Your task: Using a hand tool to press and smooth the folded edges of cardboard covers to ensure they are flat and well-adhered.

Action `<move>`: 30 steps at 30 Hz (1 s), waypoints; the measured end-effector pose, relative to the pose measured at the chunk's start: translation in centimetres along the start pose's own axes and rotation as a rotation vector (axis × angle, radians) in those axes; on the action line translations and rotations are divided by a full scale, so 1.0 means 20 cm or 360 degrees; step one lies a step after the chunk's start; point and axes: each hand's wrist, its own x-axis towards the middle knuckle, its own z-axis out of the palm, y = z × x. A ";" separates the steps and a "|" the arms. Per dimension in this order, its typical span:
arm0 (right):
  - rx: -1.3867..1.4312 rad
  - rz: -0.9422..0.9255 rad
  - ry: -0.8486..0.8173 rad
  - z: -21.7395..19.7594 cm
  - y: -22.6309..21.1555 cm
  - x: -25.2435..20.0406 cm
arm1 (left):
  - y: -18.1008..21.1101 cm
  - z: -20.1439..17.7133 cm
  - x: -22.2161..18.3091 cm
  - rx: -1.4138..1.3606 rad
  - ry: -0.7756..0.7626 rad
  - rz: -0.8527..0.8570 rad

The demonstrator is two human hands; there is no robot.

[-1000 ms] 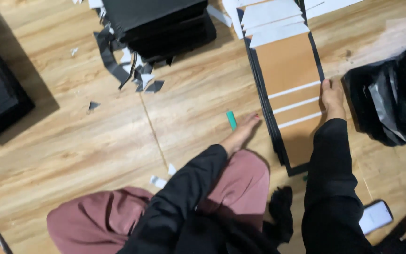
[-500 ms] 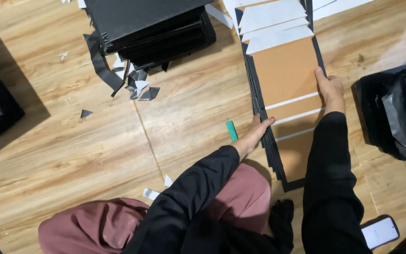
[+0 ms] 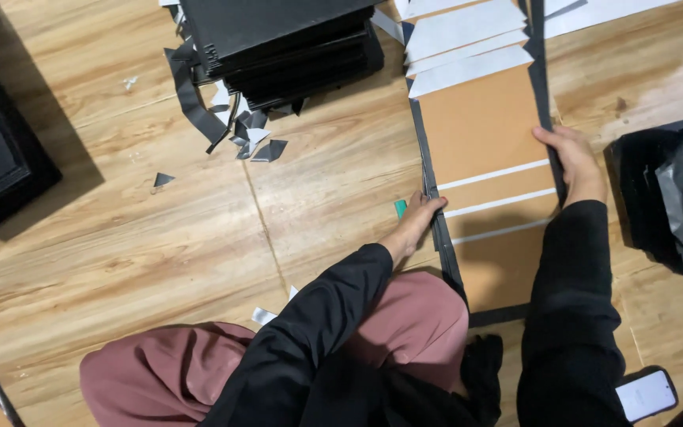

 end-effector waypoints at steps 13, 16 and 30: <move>0.0202 -0.0695 0.0040 0.09 -0.31 -0.30 | -0.22 -0.09 0.05 0.0248 0.0040 0.0168; -0.0128 -0.0937 0.0268 0.04 -0.48 -0.50 | -0.35 -0.10 -0.02 0.0313 -0.0058 0.0541; 0.1723 -0.0945 -0.0438 0.04 -1.01 -1.22 | -0.15 0.12 -1.09 -0.0932 -0.1032 0.1538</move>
